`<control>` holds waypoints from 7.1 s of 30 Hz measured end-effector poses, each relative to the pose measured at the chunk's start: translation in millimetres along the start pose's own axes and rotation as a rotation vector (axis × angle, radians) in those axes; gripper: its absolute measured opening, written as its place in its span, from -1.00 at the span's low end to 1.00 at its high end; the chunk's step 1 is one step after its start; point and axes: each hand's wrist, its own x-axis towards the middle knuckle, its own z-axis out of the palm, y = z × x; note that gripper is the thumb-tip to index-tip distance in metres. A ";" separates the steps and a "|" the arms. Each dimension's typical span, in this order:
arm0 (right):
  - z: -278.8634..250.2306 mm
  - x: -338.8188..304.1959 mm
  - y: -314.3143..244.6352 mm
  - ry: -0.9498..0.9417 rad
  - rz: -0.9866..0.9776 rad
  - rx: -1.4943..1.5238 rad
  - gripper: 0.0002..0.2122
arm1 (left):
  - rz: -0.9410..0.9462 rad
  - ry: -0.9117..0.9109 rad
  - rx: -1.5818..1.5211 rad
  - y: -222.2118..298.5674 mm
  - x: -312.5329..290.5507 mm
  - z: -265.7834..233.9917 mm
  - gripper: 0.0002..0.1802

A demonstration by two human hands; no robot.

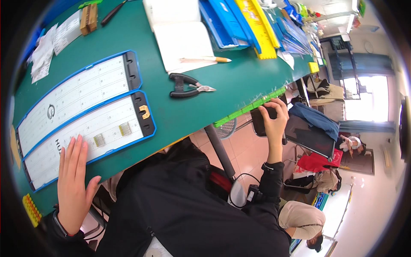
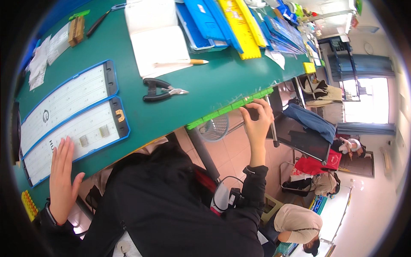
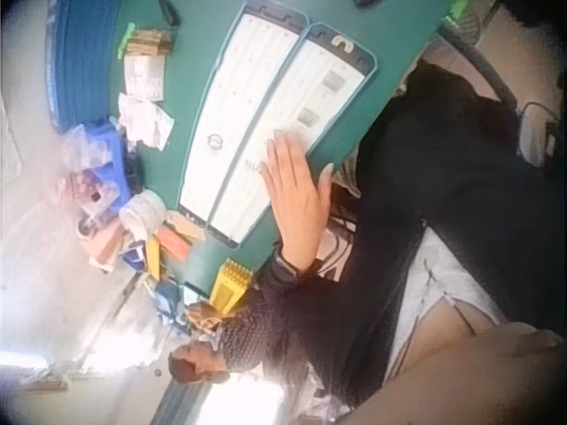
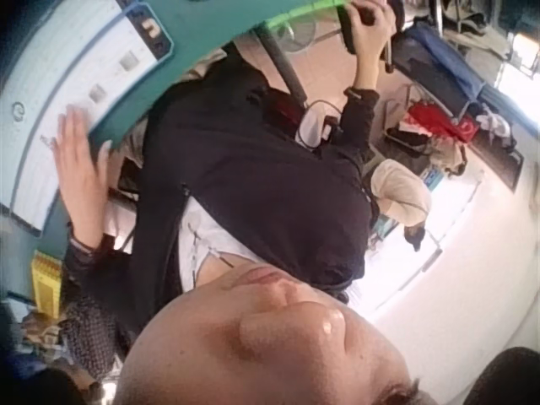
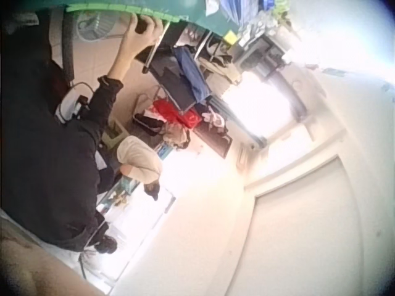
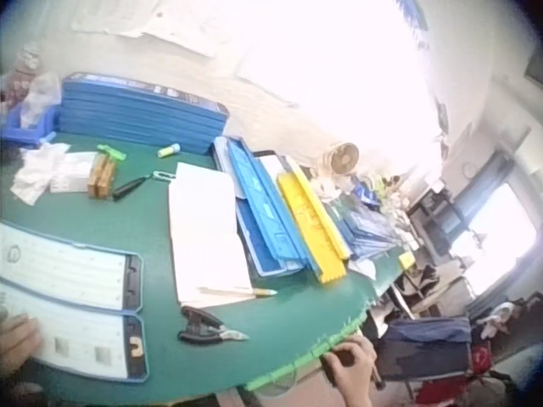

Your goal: Assembling small electronic components into a double-strip white lighting frame on a factory floor.

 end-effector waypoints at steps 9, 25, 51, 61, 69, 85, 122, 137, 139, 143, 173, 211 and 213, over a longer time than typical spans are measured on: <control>-1.7 -4.6 -3.9 0.045 -0.124 -0.155 -0.94 | -0.029 0.176 -0.013 -3.9 -4.5 30.6 -0.18; -19.0 -0.3 -162.9 -0.002 -0.281 0.469 -0.88 | 0.024 0.431 -0.308 0.1 -11.4 46.3 -0.32; 129.6 164.4 -341.6 -0.661 -0.486 0.512 -0.83 | -0.472 0.827 -1.294 -40.2 -81.0 5.6 -0.60; 44.7 50.6 -447.8 -0.822 -1.246 0.659 -0.62 | -0.186 0.562 -1.331 -27.8 -52.7 1.0 -0.57; 56.3 59.0 -458.0 -0.897 -0.982 0.856 -0.87 | -0.314 0.772 -0.966 -56.7 -76.5 9.7 -0.63; 146.2 10.8 -558.1 -1.250 -0.514 1.015 -0.85 | -0.964 1.147 -0.281 -109.6 -89.4 43.0 -0.63; 146.1 21.4 -549.5 -1.204 -0.670 0.776 -0.91 | -0.937 1.145 -0.234 -116.5 -82.9 50.0 -0.77; 159.6 167.6 -412.0 -0.684 -0.930 0.293 -0.87 | -0.692 0.803 -0.171 -96.9 -87.9 43.0 -0.53; 162.1 172.6 -411.7 -0.772 -0.881 0.291 -0.89 | -0.696 0.800 -0.167 -92.5 -84.1 42.6 -0.53; 176.6 175.6 -411.2 -0.745 -0.785 0.273 -0.90 | -0.739 0.768 -0.165 -86.2 -80.8 40.4 -0.52; 83.4 82.9 -326.2 -0.813 -0.885 0.296 -0.92 | -0.188 0.350 -0.259 -16.7 12.5 12.1 -0.29; 86.0 55.0 -271.3 -0.272 0.135 1.730 -0.57 | 0.069 0.147 -0.159 -9.9 41.0 31.8 -0.10; 97.0 53.7 -288.1 -0.303 0.082 1.811 -0.64 | 0.062 0.140 -0.132 -9.4 41.0 33.6 -0.09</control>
